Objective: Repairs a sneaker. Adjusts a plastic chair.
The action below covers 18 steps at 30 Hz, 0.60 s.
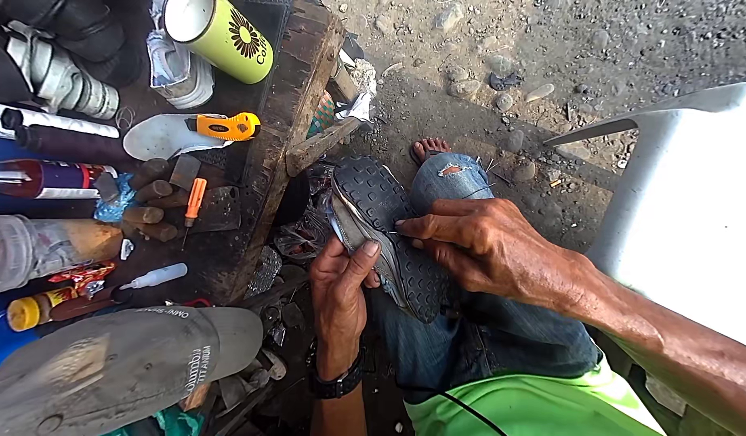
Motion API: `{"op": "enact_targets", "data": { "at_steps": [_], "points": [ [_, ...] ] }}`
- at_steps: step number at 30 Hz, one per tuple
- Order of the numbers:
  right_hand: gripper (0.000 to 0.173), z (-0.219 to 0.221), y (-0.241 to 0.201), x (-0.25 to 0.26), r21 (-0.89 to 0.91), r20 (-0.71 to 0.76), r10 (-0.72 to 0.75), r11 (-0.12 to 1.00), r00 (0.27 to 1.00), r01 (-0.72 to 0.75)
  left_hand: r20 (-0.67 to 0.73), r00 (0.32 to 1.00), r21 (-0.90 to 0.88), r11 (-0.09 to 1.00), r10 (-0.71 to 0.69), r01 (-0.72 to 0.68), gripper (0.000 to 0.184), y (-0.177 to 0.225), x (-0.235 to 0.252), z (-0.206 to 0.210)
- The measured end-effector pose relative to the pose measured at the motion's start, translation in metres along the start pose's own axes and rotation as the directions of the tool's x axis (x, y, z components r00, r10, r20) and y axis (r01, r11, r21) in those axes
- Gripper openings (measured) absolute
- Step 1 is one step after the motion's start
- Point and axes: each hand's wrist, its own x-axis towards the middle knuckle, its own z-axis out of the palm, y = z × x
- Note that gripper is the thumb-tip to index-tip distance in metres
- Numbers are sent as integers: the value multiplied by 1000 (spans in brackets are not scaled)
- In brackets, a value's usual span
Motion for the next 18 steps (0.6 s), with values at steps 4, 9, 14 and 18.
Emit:
{"op": "enact_targets", "data": {
  "at_steps": [4, 9, 14, 18],
  "points": [
    [32, -1, -1, 0, -18, 11, 7, 1000, 1000, -7, 0, 1000, 2, 1000, 3, -3, 12, 1, 0, 1],
    [32, -9, -7, 2, -107, 49, 6, 994, 999, -1, -3, 1000, 30, 999, 15, -15, 11, 3, -2, 4],
    [33, -27, -11, 6, -278, 128, -41, 958, 991, 75, 19, 995, 80, 992, 97, -99, 13, 8, -4, 18],
    [32, -40, -8, 13, -347, 196, -67, 928, 978, 133, 2, 991, 119, 984, 132, -132, 12, 6, -2, 28]
  ]
}}
